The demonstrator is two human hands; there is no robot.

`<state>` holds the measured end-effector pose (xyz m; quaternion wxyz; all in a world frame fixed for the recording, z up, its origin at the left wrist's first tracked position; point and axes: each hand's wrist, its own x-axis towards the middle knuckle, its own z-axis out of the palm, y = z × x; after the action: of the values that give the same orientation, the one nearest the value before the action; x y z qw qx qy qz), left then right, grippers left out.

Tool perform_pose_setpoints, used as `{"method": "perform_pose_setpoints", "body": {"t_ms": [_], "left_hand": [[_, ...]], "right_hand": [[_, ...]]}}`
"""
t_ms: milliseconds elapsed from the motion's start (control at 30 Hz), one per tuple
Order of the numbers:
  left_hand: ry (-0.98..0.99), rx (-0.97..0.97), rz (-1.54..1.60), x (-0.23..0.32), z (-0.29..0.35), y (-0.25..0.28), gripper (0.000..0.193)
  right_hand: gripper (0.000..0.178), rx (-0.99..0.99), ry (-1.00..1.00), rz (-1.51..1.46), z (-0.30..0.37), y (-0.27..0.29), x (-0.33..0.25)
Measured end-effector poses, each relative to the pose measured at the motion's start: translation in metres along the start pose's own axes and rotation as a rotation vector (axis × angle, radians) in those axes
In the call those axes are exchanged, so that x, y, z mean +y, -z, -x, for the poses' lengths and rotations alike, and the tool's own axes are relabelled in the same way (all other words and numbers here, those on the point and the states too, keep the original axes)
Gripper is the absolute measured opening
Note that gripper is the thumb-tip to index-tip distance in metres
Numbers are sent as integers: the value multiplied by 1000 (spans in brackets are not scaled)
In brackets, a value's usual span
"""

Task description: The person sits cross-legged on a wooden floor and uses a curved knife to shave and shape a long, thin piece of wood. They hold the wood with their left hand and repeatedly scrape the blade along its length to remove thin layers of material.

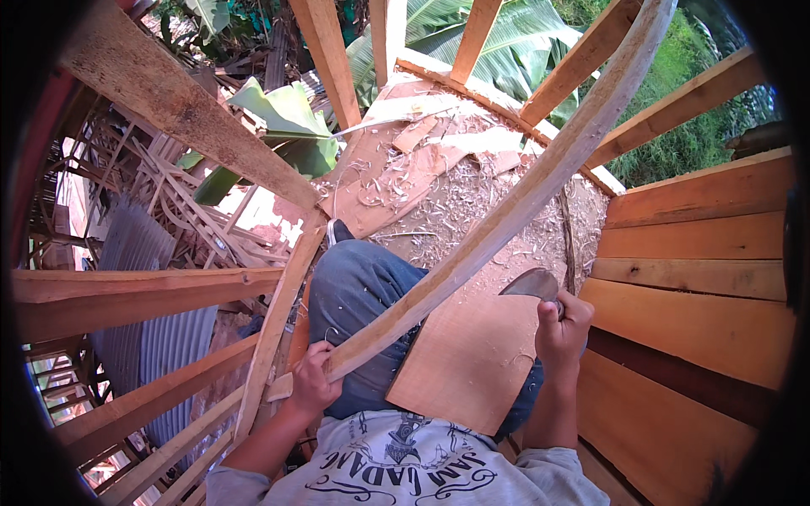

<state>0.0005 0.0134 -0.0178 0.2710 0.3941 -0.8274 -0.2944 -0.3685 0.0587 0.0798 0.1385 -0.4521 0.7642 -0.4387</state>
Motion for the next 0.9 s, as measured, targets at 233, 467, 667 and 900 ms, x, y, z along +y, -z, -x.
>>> {"method": "perform_pose_setpoints", "body": {"t_ms": [233,467,667,900], "left_hand": [[35,-39,-96,18,-6,-8,60],[78,-148,-249,24,-9,-4,70],[63,-165,-264,26,-14,-1,68],[102,-164,-247,28,-15,-7,70]], "right_hand": [[62,43,-104,-49,34,3,-3],[55,78,-228,18,44,14,12],[50,-171,-247,380,51,-9,-1],[59,-178,-148,571,44,-30,3]]}}
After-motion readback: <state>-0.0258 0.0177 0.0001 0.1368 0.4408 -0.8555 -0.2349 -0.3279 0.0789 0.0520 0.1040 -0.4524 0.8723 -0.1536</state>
